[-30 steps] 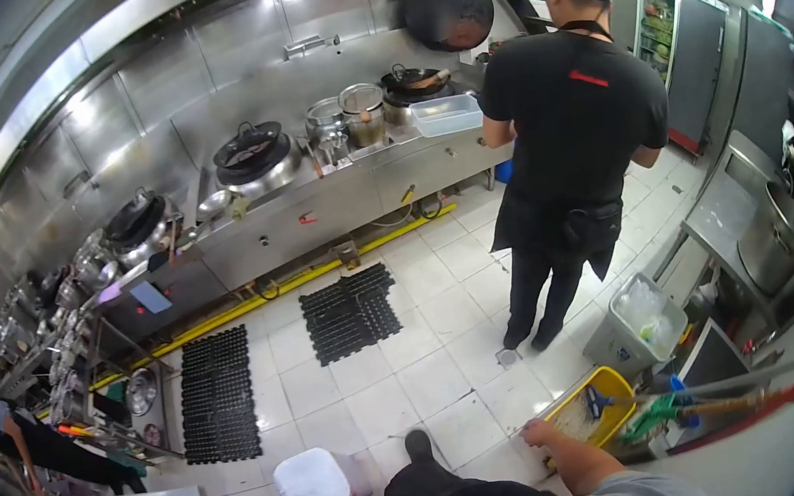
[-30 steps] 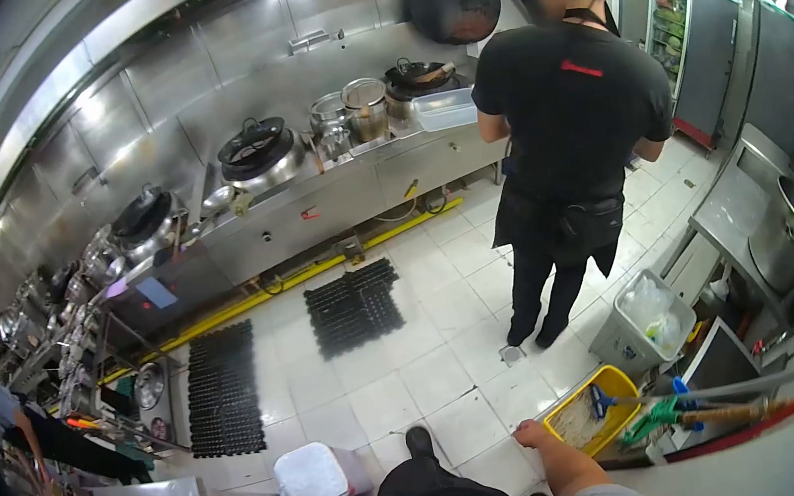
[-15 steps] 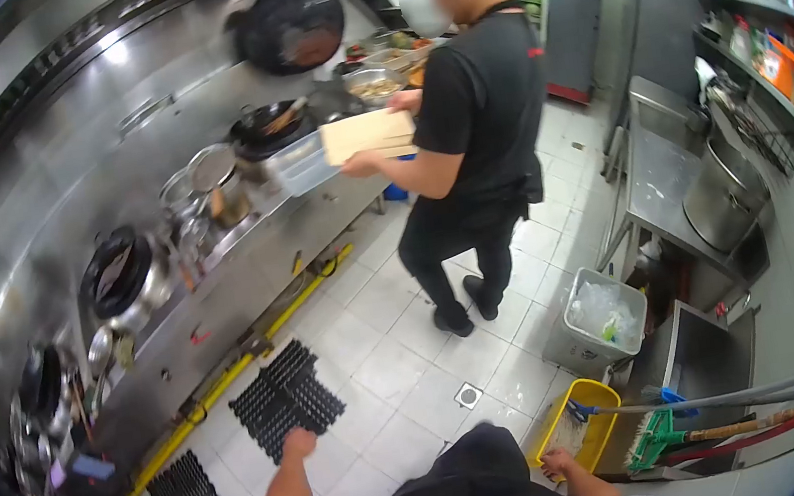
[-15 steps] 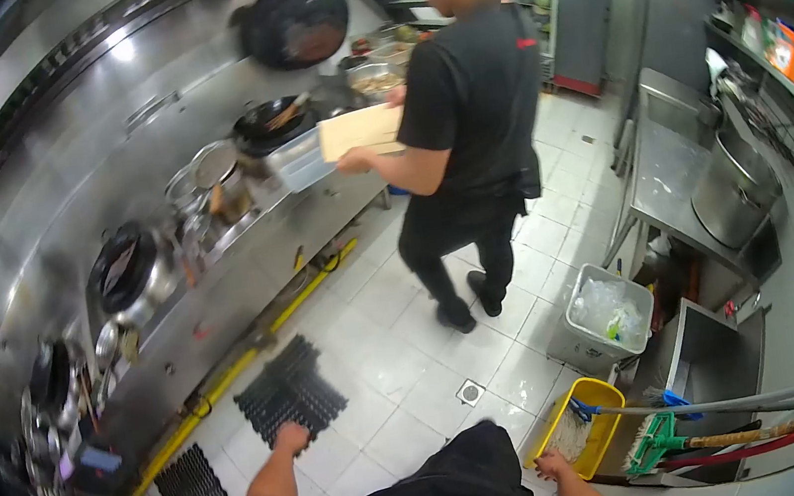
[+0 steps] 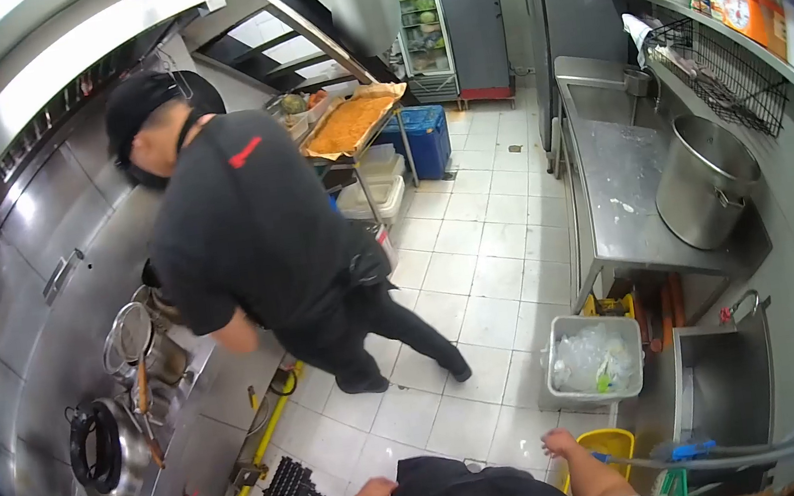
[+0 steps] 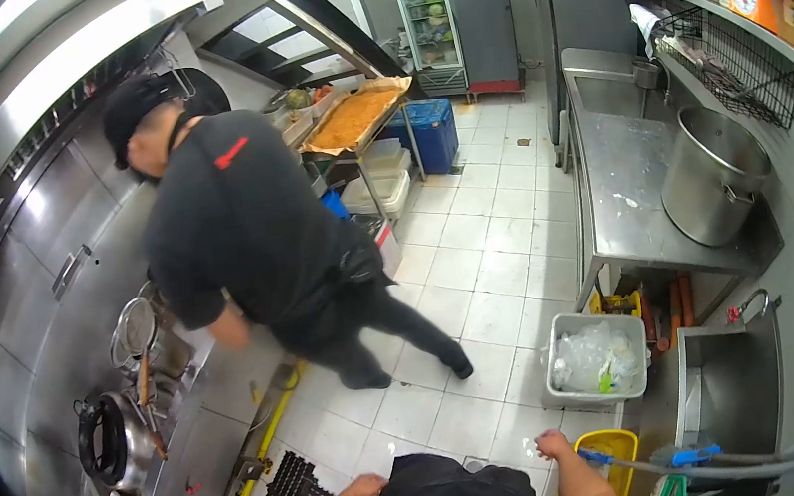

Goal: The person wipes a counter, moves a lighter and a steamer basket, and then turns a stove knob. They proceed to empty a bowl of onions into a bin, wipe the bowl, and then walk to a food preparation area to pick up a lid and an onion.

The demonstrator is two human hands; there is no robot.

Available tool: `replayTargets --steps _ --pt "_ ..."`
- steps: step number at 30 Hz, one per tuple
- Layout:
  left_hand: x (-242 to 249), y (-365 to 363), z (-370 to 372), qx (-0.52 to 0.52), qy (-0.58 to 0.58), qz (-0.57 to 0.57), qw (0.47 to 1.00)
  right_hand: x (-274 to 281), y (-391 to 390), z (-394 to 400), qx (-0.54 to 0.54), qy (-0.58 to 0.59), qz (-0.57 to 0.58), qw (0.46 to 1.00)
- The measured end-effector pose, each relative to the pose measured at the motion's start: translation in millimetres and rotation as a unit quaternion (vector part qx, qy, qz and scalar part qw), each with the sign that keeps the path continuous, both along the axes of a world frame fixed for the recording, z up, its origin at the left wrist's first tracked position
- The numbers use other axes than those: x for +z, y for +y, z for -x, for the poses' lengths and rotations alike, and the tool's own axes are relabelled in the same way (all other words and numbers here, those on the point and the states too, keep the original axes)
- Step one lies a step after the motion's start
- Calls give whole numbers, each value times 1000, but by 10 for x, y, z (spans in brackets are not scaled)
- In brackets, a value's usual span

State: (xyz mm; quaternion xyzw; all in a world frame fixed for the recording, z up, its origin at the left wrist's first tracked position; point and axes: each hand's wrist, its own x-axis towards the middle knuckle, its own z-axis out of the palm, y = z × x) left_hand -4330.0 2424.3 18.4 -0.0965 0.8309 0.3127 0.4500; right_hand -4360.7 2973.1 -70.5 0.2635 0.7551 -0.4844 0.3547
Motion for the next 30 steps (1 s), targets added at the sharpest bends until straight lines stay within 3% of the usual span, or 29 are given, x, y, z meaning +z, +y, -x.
replayTargets --steps 1,3,4,6,8,10,12,13,15,16,17,18,19,20,21,24,26,27,28,30 --pt "-103 14 82 1 -2 -5 1000 350 -94 323 -62 14 38 997" --pt "-284 -36 254 -175 5 -60 983 504 -143 939 -81 34 51 995" --pt "-329 -15 442 -170 1 -67 983 560 -163 1176 -103 57 69 991" --pt "-224 74 991 10 -170 97 981 630 -116 1609 -105 45 58 992" --pt "-606 -235 1604 26 -89 35 995 520 70 2037 -109 34 48 992" --pt "-530 -183 2337 237 -64 93 965 -71 467 2310 97 66 17 993" --pt "-638 -141 3150 263 -55 100 958 427 538 2522 77 49 -74 993" --pt "-694 -74 3454 285 -53 113 950 583 596 2598 22 -8 -52 998" --pt "-526 238 4300 188 -21 136 973 663 811 3007 -30 -63 -37 997" --pt "-495 416 4740 85 44 137 986 432 886 3076 -54 -73 -36 995" --pt "-649 561 5278 -87 63 146 984 87 1037 2905 -78 -88 -31 993" --pt "-741 734 5746 -214 115 153 958 -135 1070 2838 -103 -108 -24 989" --pt "-338 1050 6155 -128 142 126 973 -392 1129 2711 -128 -127 -16 984" --pt "-458 1205 6579 -141 238 76 958 -720 1265 2500 -152 -143 -8 978" --pt "-200 1413 6893 -50 301 -29 952 -759 1285 2680 -176 -156 -2 972" --pt "198 1888 7707 56 272 -96 956 -879 1444 3578 -205 -185 6 961" --pt "276 2007 8102 72 281 -97 952 -923 1719 4325 98 -95 -72 988" --pt "227 2000 8223 50 291 -78 952 -913 1919 4791 247 -39 -110 962" --pt "199 1970 8321 23 257 -38 965 -898 2068 5206 387 17 -143 911" --pt "29 1747 8374 -56 182 47 981 -905 2170 5870 630 130 -190 741"
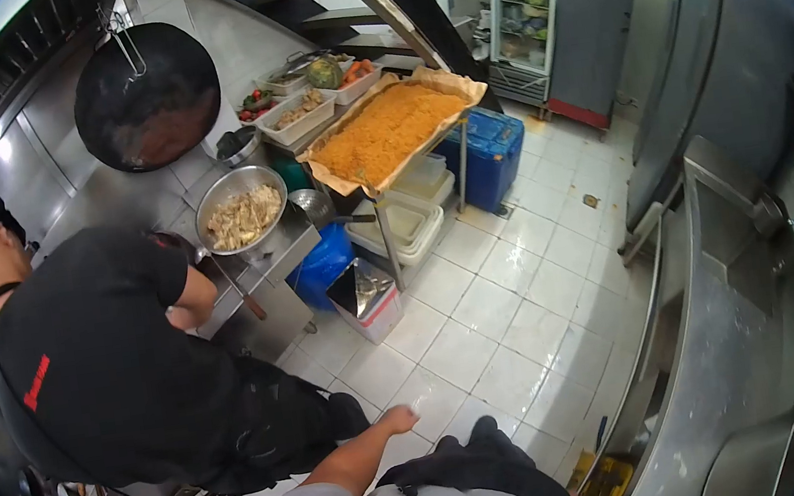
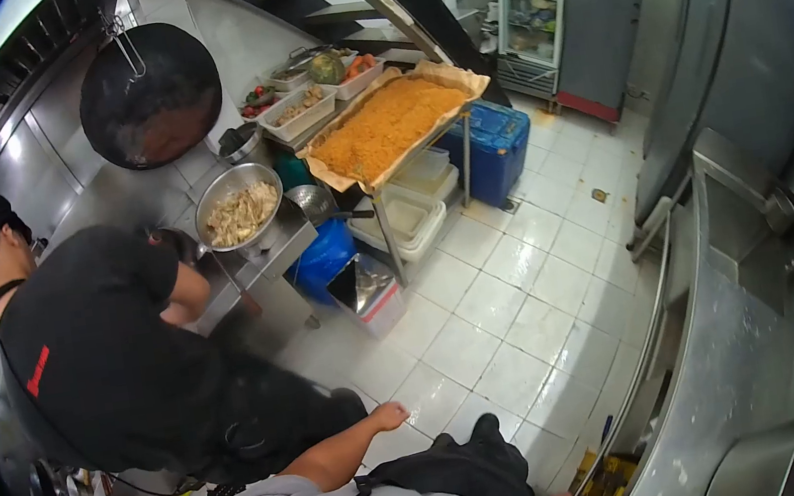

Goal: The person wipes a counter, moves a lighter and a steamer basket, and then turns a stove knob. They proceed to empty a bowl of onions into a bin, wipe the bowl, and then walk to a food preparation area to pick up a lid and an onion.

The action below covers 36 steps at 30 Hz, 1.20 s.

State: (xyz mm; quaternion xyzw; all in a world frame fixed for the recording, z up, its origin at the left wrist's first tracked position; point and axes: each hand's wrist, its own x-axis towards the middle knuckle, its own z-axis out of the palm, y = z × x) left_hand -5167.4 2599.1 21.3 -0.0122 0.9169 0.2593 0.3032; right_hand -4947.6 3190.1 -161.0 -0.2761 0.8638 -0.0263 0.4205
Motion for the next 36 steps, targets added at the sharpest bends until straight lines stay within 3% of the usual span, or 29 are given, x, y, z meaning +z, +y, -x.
replayTargets --steps 1,2,3,4,5,6,8,12,15,18,19,20,21,23,25,26,28,30,33,35,36 --pt "-197 -133 43 -39 -36 49 997 -14 66 357 10 3 1 1000" --pt "-352 -274 56 -35 -33 74 996 -121 77 1272 -151 -24 27 988" --pt "-424 -427 57 -32 -31 100 994 262 196 1882 -308 -51 55 948" --pt "-497 -579 33 69 -27 83 994 559 83 2821 -456 -82 80 883" --pt "-534 -669 22 170 -27 64 983 890 -56 3098 -591 -113 98 793" --pt "-456 -708 52 181 -33 62 981 864 -34 3714 -545 -117 80 826" --pt "-207 -777 177 385 -166 -11 908 1255 -327 4731 -568 -36 118 814" --pt "-648 -828 338 401 -201 2 894 1733 -1090 6402 -545 -8 196 815" --pt "-973 -865 699 428 -257 -37 866 1891 -1734 7020 -544 -24 277 792" --pt "-946 -845 1237 374 -270 -37 886 1738 -2083 7279 -489 -99 261 827" --pt "-952 -938 1524 273 -216 -58 936 1653 -2147 7374 -442 -92 221 864" --pt "-969 -999 1847 168 -158 -79 970 1557 -2178 7441 -445 -104 195 868" --pt "-960 -1063 2227 169 -157 -82 970 1749 -2284 7446 -454 -99 161 871" --pt "-802 -1272 3030 151 -161 16 975 1615 -2157 7476 -523 -137 149 828" --pt "-639 -1492 3754 132 -59 -47 988 1329 -1890 7585 -554 -193 90 805" --pt "-381 -1523 4098 164 -36 -102 981 1290 -1781 7641 -574 -199 73 791" --pt "-299 -1486 4731 193 -64 -138 969 1342 -1552 7834 -544 -214 18 811" --pt "-74 -1331 5379 188 -132 -277 933 1406 -1254 8076 -389 -246 176 870" --pt "673 -849 6166 191 -159 -336 909 1517 -1311 8863 -396 -233 111 881" --pt "753 -554 6617 157 -154 -398 891 1078 -1212 9432 -579 -279 236 729" --pt "707 -426 6810 127 -127 -443 878 671 -1467 10051 -597 -241 18 765"
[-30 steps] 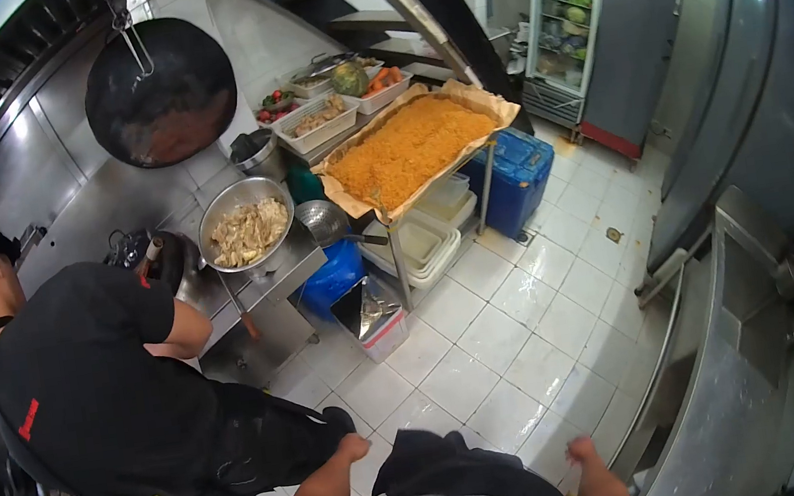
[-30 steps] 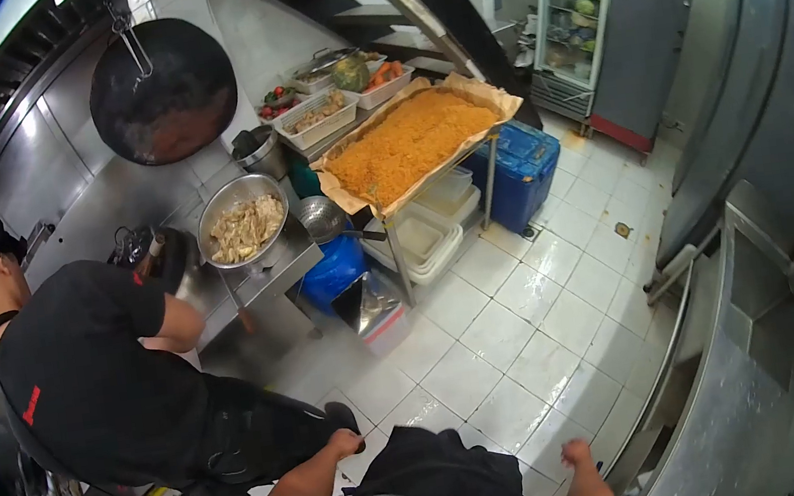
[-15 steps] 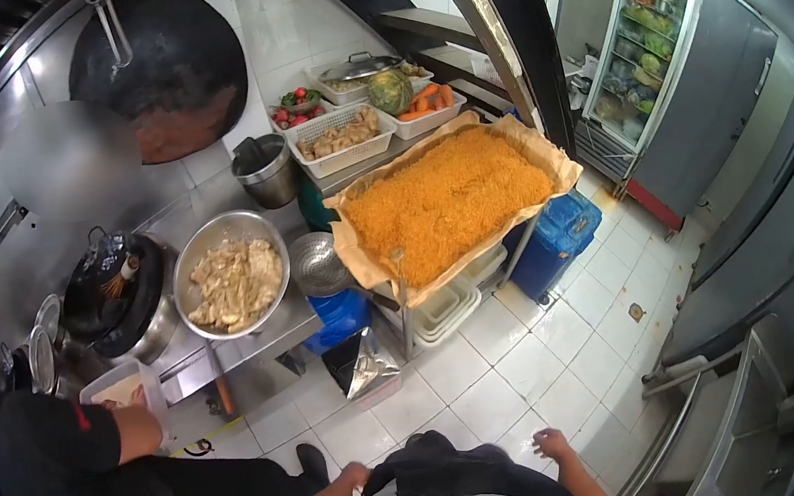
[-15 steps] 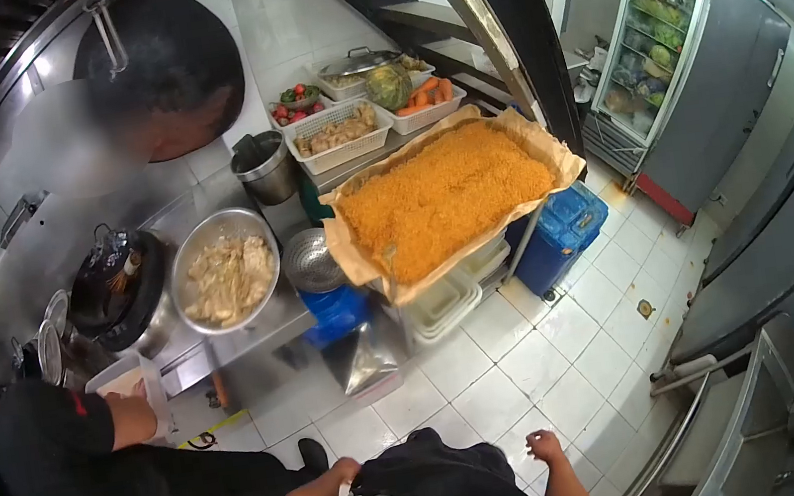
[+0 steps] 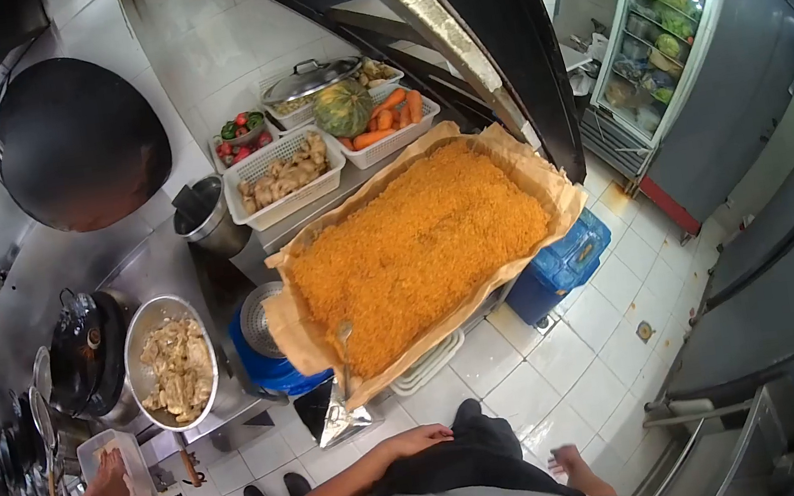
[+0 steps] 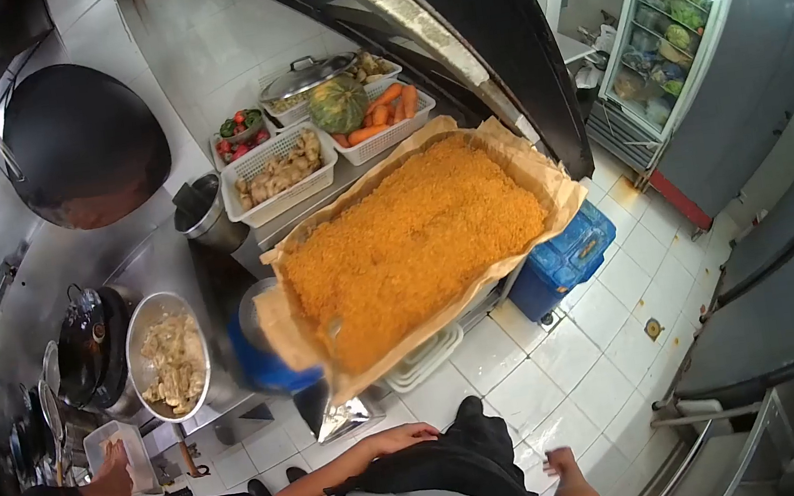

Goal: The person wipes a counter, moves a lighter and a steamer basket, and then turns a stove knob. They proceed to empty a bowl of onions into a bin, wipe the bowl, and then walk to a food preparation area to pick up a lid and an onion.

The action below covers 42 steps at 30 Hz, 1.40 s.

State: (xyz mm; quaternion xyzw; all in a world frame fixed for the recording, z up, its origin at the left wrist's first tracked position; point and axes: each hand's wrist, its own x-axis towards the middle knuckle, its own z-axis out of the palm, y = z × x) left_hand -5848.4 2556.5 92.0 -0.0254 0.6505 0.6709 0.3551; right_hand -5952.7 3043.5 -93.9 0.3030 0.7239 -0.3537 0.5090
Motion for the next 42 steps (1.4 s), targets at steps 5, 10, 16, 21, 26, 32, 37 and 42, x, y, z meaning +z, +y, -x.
replayTargets --steps 5,10,16,21,26,32,37,42 --pt "1012 -122 901 80 43 -36 995 536 -959 2517 131 490 43 861" --pt "1664 -585 1258 209 75 -120 968 2743 -2713 4070 113 628 231 734" --pt "1939 -1147 1463 336 151 -123 922 4178 -4214 4092 150 587 441 662" --pt "2151 -1698 1543 449 236 -64 859 4069 -5149 3939 277 496 479 669" --pt "1987 -2528 1775 564 274 30 778 4118 -6196 4216 332 494 486 640" --pt "1794 -4041 2471 682 312 338 569 4597 -7561 4755 401 609 404 552" --pt "1491 -5033 2977 671 320 494 451 4780 -8791 5342 445 732 329 398" --pt "1399 -5135 3183 628 106 640 430 4700 -9883 6021 498 729 233 408"
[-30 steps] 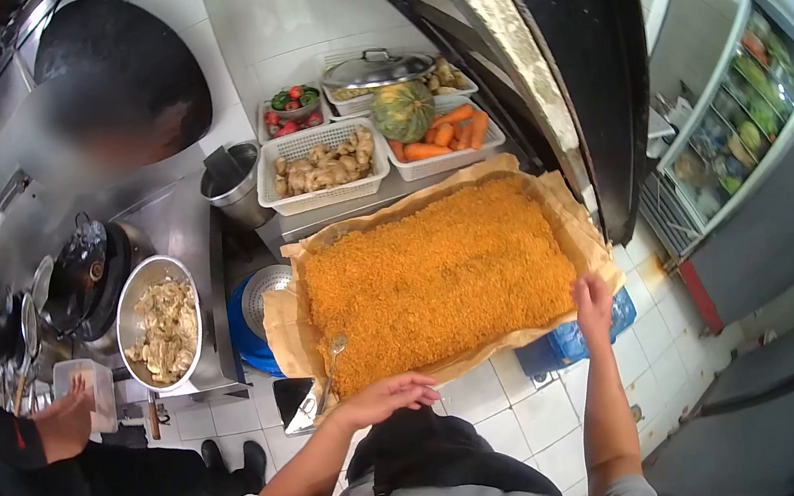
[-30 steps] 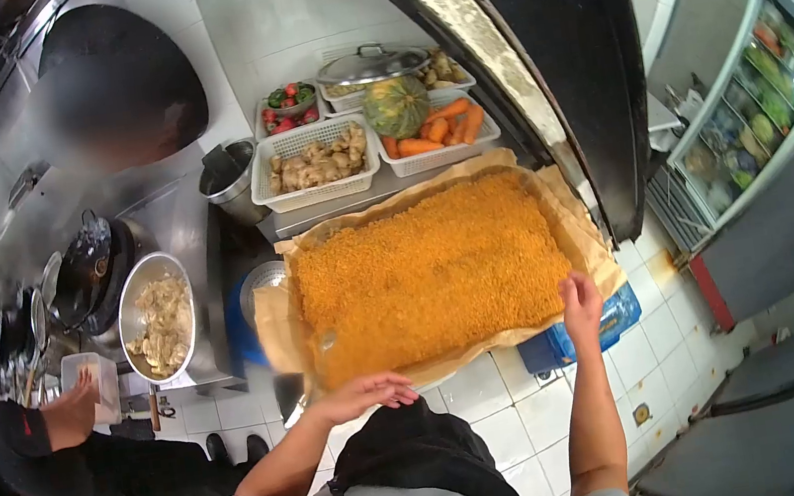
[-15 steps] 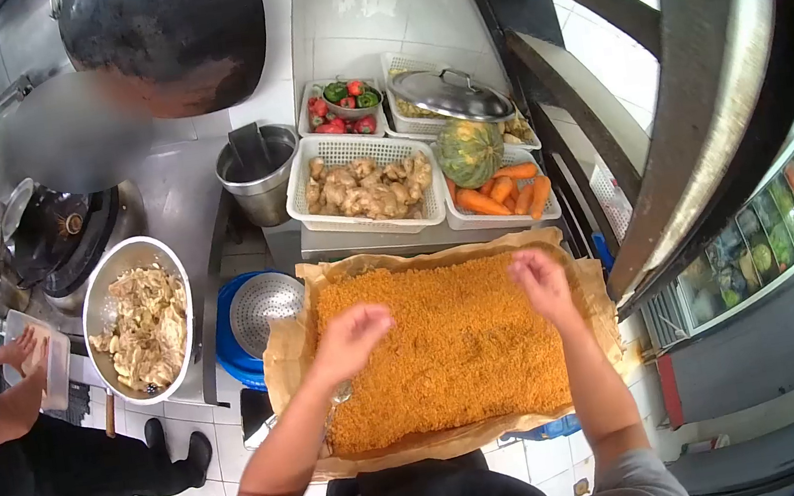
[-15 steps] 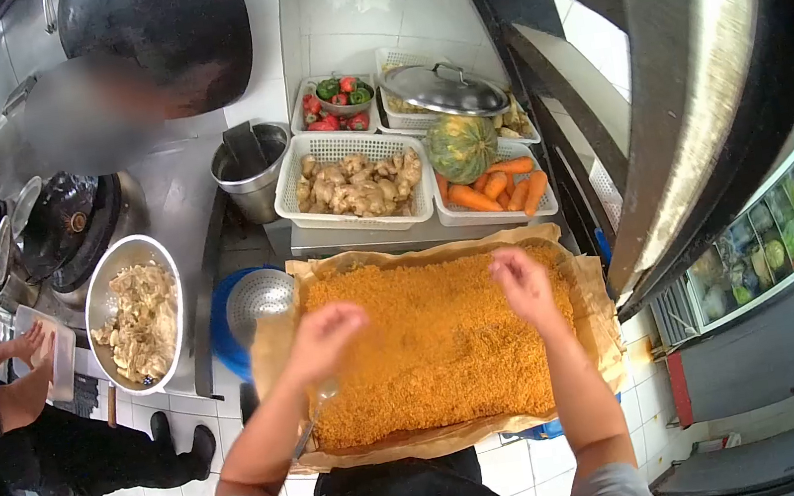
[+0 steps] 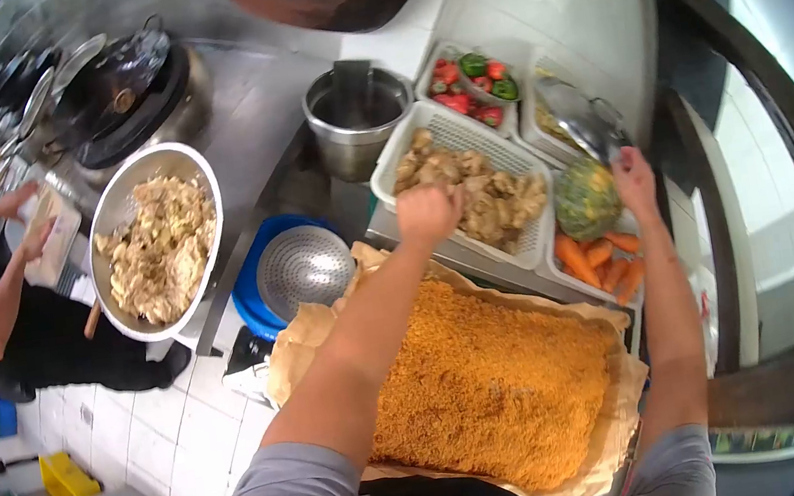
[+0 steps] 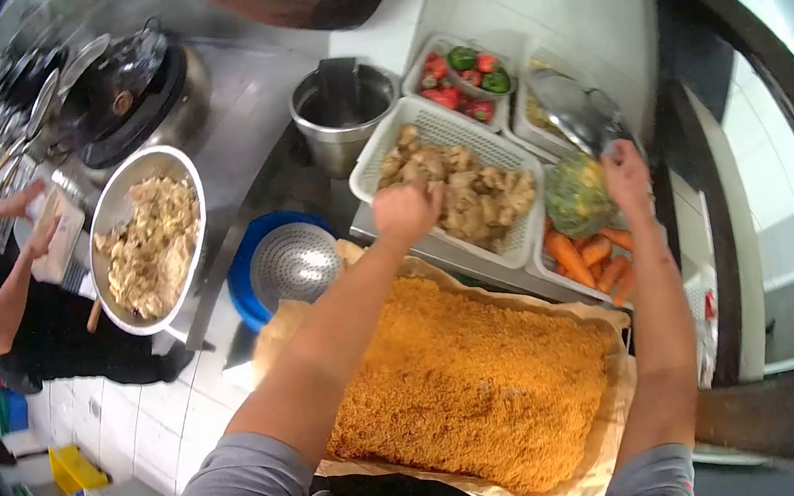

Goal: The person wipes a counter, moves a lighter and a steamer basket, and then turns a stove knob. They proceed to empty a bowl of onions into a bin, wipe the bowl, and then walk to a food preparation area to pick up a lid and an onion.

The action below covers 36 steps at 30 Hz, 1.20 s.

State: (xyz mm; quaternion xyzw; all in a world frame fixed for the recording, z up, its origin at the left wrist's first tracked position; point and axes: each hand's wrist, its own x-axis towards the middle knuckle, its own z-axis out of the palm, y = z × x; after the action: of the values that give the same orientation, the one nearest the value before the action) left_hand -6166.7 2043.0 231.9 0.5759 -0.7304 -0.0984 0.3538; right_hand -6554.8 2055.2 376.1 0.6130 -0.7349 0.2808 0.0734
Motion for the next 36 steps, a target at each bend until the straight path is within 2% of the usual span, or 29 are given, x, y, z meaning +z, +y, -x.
replayTargets --steps 1,2,3,5,7,9,10,11,12,13,14,15,16,18,19,20,21,22,23,24,25,28,31,34,35,36 --pt "-12 -24 25 8 17 6 1000 -30 -244 189 -8 30 -2 1000" --pt "-42 -32 8 15 32 11 999 -43 -448 322 -29 -3 -37 999" --pt "-69 -30 -5 24 24 2 999 -10 -604 314 -78 55 -52 994" --pt "-70 -57 32 8 11 4 1000 -12 -880 477 -67 84 -39 993" --pt "-89 -93 59 11 13 10 1000 -272 -1385 1110 -97 132 -19 986" --pt "-147 -157 59 5 26 32 999 -462 -1903 1718 -52 69 -64 994" --pt "-184 -184 79 1 31 38 999 -607 -2302 2394 -33 60 -70 995" --pt "-186 -189 99 7 25 28 999 -860 -2523 2684 3 67 -57 996" --pt "-175 -189 108 14 19 20 1000 -846 -2653 2751 -1 272 -141 952" --pt "-147 -186 98 32 10 16 999 -686 -2452 2218 -99 95 -67 988" --pt "-133 -175 98 26 14 6 1000 -674 -2507 2235 -90 71 -77 990" --pt "-133 -184 89 15 19 -4 1000 -817 -2733 2655 -65 89 -61 992" --pt "-109 -198 71 25 13 -8 1000 -545 -2527 2162 -84 76 -113 987" --pt "-109 -195 88 13 17 -27 999 -639 -2654 2320 -86 29 -92 992" --pt "-151 -205 97 19 21 8 1000 -813 -2803 2669 -60 182 -71 979" --pt "-141 -208 94 5 31 9 999 -952 -2845 3006 -39 338 -51 939" --pt "-104 -202 62 -3 9 -15 1000 -894 -2673 2886 -4 197 -38 980" --pt "-88 -188 72 -17 -9 -39 999 -753 -2431 2551 27 55 -22 998" --pt "-112 -191 96 -7 -12 -30 999 -543 -2132 2166 1 74 -28 997" --pt "-133 -186 109 5 -16 -21 1000 -344 -1862 1724 1 0 -47 999" --pt "-122 -136 107 3 -5 -17 1000 -230 -1723 1486 -14 101 -9 995" --pt "-73 -170 60 2 1 1 1000 305 -1066 343 -11 90 24 996" --pt "-56 -52 50 2 -3 -3 1000 509 -694 -264 -10 93 -25 995" --pt "146 19 -78 -16 36 -16 999 607 -466 -824 25 -37 -25 999" --pt "267 88 -139 7 288 -37 957 615 -373 -1055 25 -63 -31 997" --pt "365 154 -194 28 521 -61 851 606 -332 -1212 22 -61 -33 997"
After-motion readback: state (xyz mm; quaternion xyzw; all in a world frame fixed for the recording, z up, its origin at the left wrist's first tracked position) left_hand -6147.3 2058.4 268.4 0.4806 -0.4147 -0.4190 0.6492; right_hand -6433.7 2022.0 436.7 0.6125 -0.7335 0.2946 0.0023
